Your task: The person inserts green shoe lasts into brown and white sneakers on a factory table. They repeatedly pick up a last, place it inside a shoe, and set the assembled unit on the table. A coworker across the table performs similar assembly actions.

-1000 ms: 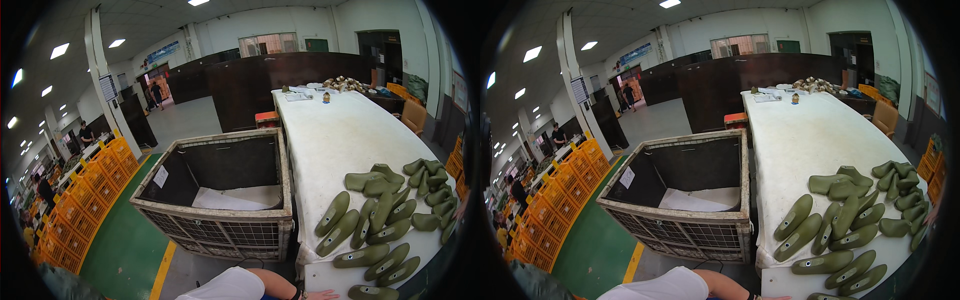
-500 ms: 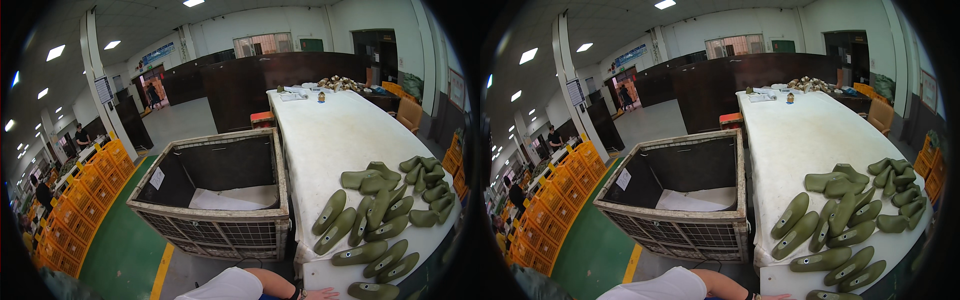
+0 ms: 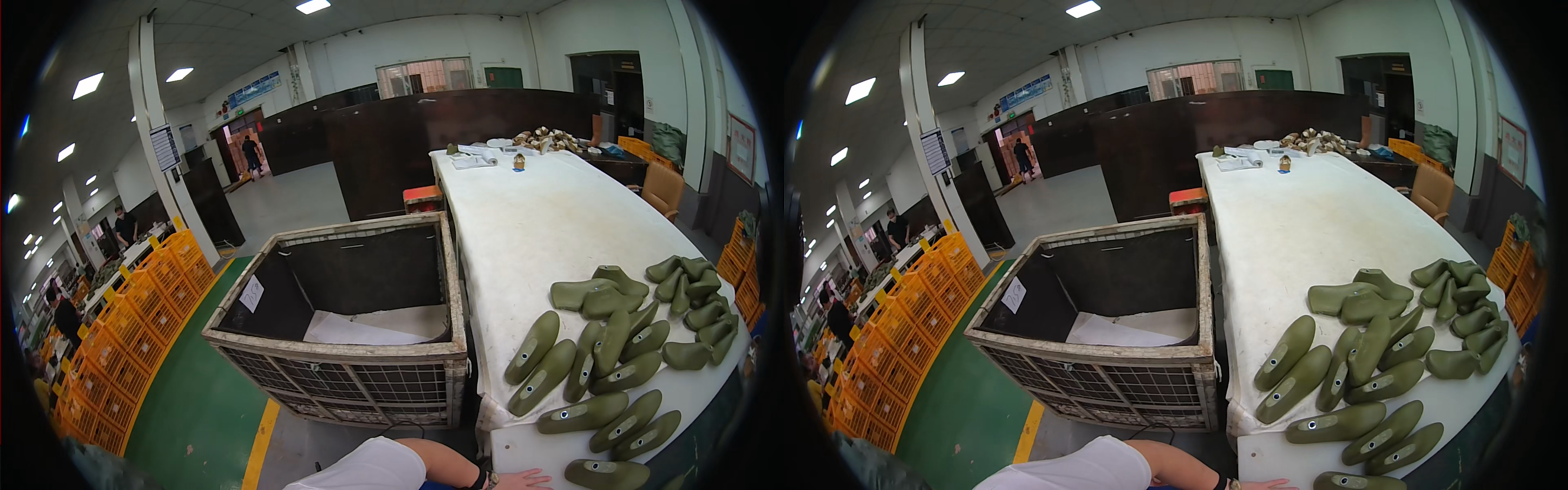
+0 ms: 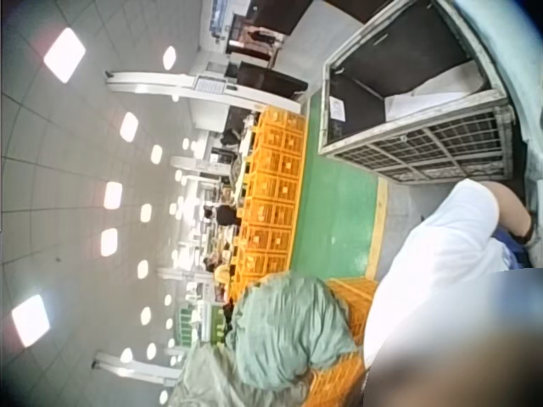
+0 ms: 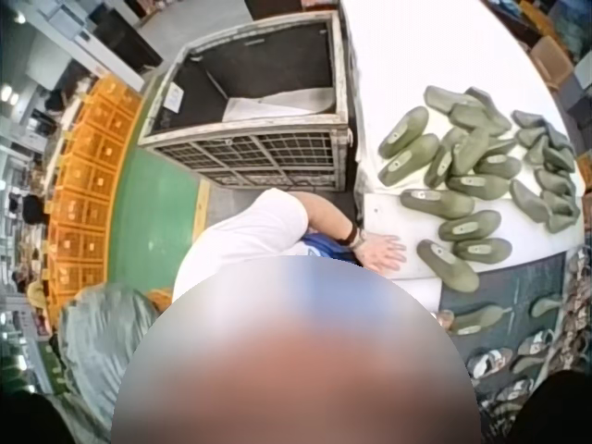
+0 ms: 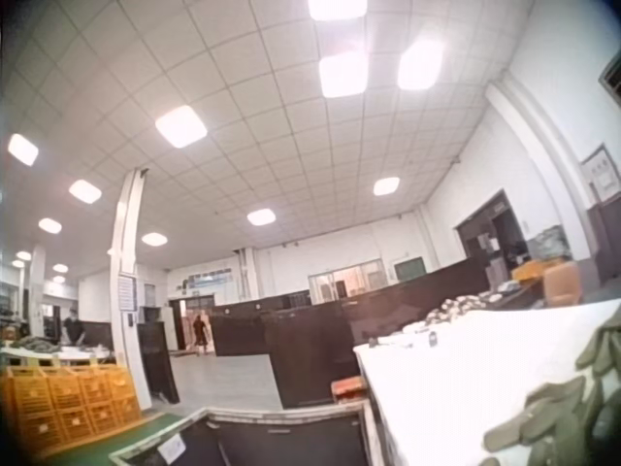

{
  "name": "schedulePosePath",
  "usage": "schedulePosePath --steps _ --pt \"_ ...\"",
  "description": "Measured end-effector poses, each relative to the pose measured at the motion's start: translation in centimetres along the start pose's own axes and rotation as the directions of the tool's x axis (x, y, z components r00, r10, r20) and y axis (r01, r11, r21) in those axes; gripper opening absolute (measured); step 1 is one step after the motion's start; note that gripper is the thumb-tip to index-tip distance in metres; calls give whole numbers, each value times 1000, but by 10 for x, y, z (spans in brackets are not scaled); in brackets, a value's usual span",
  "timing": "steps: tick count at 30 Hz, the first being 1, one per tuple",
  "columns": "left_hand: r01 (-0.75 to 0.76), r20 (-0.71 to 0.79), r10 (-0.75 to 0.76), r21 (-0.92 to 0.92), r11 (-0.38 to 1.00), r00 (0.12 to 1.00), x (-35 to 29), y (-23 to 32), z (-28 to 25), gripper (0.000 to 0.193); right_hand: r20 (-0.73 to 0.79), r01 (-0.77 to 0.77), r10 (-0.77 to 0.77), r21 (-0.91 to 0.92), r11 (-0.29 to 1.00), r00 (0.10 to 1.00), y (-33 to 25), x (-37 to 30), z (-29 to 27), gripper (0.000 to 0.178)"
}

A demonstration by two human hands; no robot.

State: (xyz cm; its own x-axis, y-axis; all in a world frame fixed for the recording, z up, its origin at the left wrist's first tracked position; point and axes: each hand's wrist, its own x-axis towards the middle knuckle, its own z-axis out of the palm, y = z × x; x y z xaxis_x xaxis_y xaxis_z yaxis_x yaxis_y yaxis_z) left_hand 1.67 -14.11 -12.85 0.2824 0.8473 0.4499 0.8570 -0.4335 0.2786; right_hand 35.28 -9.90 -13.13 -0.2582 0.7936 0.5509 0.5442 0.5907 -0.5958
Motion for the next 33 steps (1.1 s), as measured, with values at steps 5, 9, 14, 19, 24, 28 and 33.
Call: schedulePosePath --steps 5,9,14,19,24,28,33 --pt "-6 -24 6 -9 1000 1000 -2 -2 4 52 -8 1 -1 -3 1000 1000 -10 5 -3 60" --pt "-7 -31 7 10 1000 1000 -3 -2 8 52 -10 -2 2 -10 1000 1000 -18 7 -7 61" --pt "0 -31 1 10 1000 1000 -5 -4 14 53 -23 7 -7 -18 1000 1000 -17 8 -8 61" --pt "-3 -17 3 -9 1000 1000 -5 0 14 53 -38 10 -11 -30 1000 999 -21 6 -16 62" --pt "13 47 -12 -8 1000 999 -2 7 0 55 -26 7 -6 20 1000 1000 -34 14 -17 59" --pt "110 216 -81 -125 986 973 -1 19 -22 62 85 -261 252 111 959 964 -48 10 -21 50" --pt "68 322 -106 126 990 941 13 29 -50 60 173 -86 119 -188 978 978 -63 34 -63 49"
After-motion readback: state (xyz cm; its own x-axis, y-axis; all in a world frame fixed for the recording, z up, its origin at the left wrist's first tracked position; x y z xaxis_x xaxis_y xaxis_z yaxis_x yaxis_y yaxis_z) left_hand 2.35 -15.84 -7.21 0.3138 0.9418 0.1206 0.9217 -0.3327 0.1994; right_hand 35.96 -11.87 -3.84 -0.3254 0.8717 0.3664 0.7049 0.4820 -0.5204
